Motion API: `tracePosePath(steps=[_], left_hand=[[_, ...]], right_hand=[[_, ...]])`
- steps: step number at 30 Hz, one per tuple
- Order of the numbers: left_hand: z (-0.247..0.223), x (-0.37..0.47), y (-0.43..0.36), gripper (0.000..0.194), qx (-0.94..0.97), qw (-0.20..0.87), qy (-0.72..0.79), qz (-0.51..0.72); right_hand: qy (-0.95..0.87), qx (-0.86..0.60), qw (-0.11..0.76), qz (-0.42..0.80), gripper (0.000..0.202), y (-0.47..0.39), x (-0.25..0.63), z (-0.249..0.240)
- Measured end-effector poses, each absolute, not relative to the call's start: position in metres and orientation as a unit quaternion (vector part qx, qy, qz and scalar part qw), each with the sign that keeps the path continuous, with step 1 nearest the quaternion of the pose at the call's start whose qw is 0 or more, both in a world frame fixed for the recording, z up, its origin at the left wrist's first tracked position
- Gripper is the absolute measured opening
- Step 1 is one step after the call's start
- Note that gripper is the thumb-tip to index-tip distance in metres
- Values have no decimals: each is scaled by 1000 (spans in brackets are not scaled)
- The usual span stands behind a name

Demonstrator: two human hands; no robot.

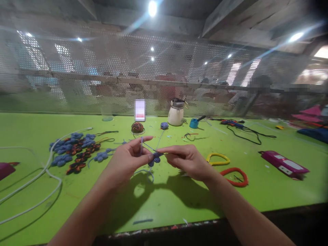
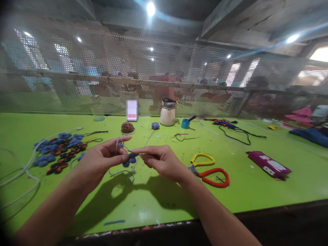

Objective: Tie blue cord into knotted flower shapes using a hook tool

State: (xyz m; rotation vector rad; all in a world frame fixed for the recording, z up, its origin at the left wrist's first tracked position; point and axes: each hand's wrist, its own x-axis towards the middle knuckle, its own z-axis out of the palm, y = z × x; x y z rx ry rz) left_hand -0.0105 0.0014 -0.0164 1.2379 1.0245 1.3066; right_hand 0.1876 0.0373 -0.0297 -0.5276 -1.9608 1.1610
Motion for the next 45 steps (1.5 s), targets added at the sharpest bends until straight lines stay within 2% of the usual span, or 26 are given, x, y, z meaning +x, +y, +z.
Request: tracePosePath(steps=[3, 6, 15, 22, 31, 41, 45], left_hand=[[-15, -13, 1, 57, 543, 497, 436, 518], [-15, -14, 1, 55, 562, 498, 441, 492], [-18, -9, 1, 54, 594, 475, 457, 461], [-18, -5, 2, 54, 644, 382, 508, 425], [-18, 2, -3, 43, 688, 211, 581, 381], [-35, 5, -2, 38, 723, 29, 550, 417], [-36, 7, -4, 33, 728, -5, 552, 407]], right_hand=[[-856, -205, 359, 311, 32, 37, 194, -22], [-902, -195, 312, 226, 36, 36, 199, -15], [-938, -231, 222, 129, 45, 30, 206, -6], [-946, -283, 154, 38, 57, 25, 203, -7], [-938, -319, 135, -31, 58, 23, 197, -12], [-920, -357, 143, -72, 59, 17, 189, -16], [-916, -364, 154, -74, 58, 17, 186, -19]])
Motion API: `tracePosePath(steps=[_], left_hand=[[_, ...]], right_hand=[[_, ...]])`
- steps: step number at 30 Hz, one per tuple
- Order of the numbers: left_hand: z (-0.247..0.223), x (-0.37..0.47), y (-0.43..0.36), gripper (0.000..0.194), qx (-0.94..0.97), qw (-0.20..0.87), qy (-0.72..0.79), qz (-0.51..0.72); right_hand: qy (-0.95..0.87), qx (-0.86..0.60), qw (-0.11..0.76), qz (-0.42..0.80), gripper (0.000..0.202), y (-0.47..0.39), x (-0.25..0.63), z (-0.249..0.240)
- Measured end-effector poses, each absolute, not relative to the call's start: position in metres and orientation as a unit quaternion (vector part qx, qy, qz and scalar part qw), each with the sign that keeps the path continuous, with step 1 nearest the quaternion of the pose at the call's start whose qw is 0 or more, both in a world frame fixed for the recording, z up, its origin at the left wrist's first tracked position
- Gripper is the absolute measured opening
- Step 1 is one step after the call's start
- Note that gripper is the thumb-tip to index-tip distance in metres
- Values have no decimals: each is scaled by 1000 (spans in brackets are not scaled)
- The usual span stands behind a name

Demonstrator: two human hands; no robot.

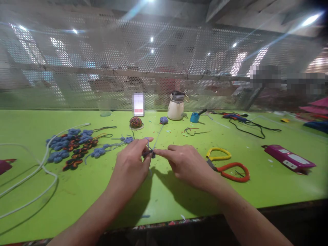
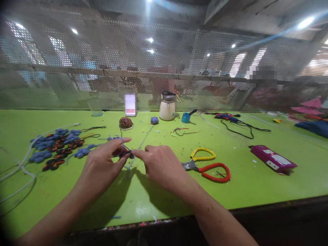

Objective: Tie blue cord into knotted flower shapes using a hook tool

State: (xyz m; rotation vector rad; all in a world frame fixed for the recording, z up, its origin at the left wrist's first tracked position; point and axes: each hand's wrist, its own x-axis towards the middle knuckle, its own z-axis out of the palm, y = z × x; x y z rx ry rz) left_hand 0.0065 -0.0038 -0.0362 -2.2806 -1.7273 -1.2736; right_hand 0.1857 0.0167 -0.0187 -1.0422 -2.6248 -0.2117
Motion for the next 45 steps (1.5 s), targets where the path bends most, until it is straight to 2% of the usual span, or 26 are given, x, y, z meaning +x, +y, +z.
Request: tracePosePath(steps=[7, 10, 15, 19, 25, 32, 40, 45], left_hand=[[-37, 11, -3, 29, -729, 16, -563, -388], [-38, 13, -3, 32, -726, 4, -560, -400], [-31, 14, -3, 43, -667, -117, -555, -483], [-28, 12, -1, 55, -609, -245, -540, -527], [-28, 12, 3, 71, -531, -390, -476, -582], [-24, 4, 4, 75, -463, -510, -417, -593], [-18, -3, 2, 74, -448, -550, -400, -581], [-19, -4, 2, 71, -465, -533, -410, -576]], right_hand=[[-903, -386, 174, -71, 50, 12, 179, -23], [-891, -399, 215, -21, 47, 13, 177, -26], [-806, -391, 370, 247, 31, 21, 171, -31], [-669, -409, 413, 463, 26, 26, 165, -32], [-563, -356, 453, 592, 21, 23, 159, -34], [-593, -316, 478, 565, 22, 25, 159, -39], [-710, -309, 500, 389, 20, 21, 163, -37], [-758, -307, 498, 289, 22, 20, 164, -38]])
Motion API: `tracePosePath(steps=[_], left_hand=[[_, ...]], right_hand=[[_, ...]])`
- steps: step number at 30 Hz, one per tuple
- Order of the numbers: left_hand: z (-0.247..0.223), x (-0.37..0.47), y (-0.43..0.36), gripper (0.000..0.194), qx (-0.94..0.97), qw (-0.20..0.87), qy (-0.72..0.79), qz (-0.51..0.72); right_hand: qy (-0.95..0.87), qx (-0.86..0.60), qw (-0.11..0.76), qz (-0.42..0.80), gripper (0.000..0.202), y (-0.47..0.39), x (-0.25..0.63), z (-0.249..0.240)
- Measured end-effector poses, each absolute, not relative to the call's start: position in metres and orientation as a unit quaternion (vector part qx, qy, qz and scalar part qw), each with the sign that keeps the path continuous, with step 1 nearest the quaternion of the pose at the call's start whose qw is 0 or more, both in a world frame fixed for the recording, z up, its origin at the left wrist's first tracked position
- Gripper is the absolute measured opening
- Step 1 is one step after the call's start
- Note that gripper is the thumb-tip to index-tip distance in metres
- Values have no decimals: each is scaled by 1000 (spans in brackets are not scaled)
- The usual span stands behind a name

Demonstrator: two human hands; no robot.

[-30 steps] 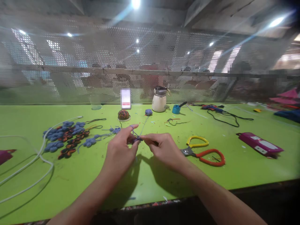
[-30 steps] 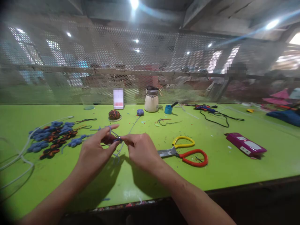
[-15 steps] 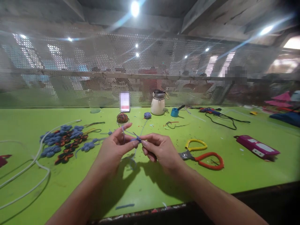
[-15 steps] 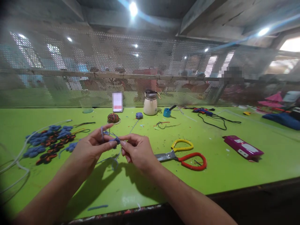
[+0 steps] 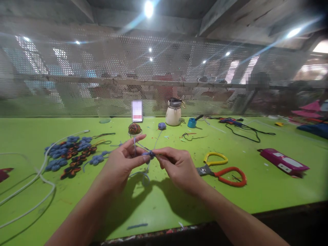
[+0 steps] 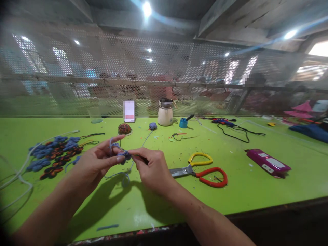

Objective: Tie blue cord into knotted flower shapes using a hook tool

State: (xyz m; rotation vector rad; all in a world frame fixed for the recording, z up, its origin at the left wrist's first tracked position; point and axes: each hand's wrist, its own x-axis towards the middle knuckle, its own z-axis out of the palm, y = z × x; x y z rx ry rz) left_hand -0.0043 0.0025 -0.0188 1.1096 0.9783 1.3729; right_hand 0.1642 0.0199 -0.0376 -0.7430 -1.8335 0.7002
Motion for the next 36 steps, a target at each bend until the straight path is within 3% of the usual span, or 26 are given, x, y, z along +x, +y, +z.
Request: tracePosePath(steps=[4, 10, 13, 21, 31, 36], left_hand=[[-19, -4, 2, 69, 506, 486, 436, 564], [-18, -5, 2, 68, 521, 438, 474, 559], [-19, -8, 5, 64, 508, 460, 469, 557], [-22, -13, 9, 57, 438, 557, 427, 561], [-19, -8, 6, 54, 411, 560, 418, 586], [-18, -8, 4, 53, 398, 575, 421, 577]], right_hand=[[-801, -312, 470, 200, 28, 17, 166, -39], [-873, -393, 290, -6, 54, 7, 171, -32], [-885, -394, 243, -56, 60, 5, 175, -29], [-896, -373, 228, -75, 63, 9, 180, -28], [-892, -350, 204, -200, 55, 2, 180, -27], [-889, -354, 219, -189, 61, 3, 180, -29]])
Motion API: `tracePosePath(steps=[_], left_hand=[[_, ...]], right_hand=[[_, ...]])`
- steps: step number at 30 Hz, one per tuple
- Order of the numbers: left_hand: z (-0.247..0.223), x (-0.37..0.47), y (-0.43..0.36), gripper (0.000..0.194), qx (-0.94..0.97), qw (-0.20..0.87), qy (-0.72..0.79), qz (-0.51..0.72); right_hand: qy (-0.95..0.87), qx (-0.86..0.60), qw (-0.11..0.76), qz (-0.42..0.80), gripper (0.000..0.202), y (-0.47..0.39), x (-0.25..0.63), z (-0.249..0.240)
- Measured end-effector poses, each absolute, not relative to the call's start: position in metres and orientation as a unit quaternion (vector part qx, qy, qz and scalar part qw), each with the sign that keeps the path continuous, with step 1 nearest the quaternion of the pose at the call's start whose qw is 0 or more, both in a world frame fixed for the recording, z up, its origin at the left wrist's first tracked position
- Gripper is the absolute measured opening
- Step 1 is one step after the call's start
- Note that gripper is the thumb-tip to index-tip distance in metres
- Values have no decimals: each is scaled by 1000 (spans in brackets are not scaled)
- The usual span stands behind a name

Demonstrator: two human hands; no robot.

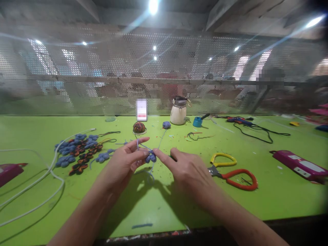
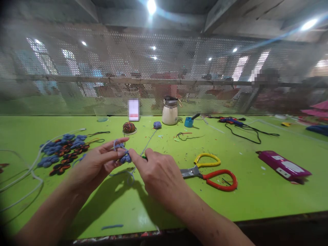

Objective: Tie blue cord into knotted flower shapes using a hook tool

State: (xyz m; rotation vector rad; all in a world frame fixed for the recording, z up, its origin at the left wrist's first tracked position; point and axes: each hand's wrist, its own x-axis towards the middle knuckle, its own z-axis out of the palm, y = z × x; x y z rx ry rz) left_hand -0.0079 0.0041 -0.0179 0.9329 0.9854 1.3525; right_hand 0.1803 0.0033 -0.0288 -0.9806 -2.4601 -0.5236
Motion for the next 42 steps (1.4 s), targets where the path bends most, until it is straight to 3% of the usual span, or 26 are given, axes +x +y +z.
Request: tracePosePath(steps=[5, 11, 15, 20, 29, 42], left_hand=[[-18, -8, 3, 56, 403, 586, 402, 577], [-16, -8, -2, 65, 411, 593, 384, 577], [-14, -7, -4, 68, 409, 599, 368, 582], [-13, -8, -5, 65, 407, 606, 341, 592], [-11, -3, -7, 66, 403, 609, 329, 599], [-10, -6, -9, 68, 396, 610, 355, 587]], right_hand=[[-885, -364, 280, -77, 61, 6, 180, -30], [-802, -318, 426, 271, 38, 16, 179, -27], [-707, -287, 441, 472, 36, 21, 178, -28], [-586, -272, 438, 625, 36, 18, 175, -27], [-503, -277, 437, 693, 35, 13, 171, -25], [-592, -275, 440, 617, 35, 20, 178, -29]])
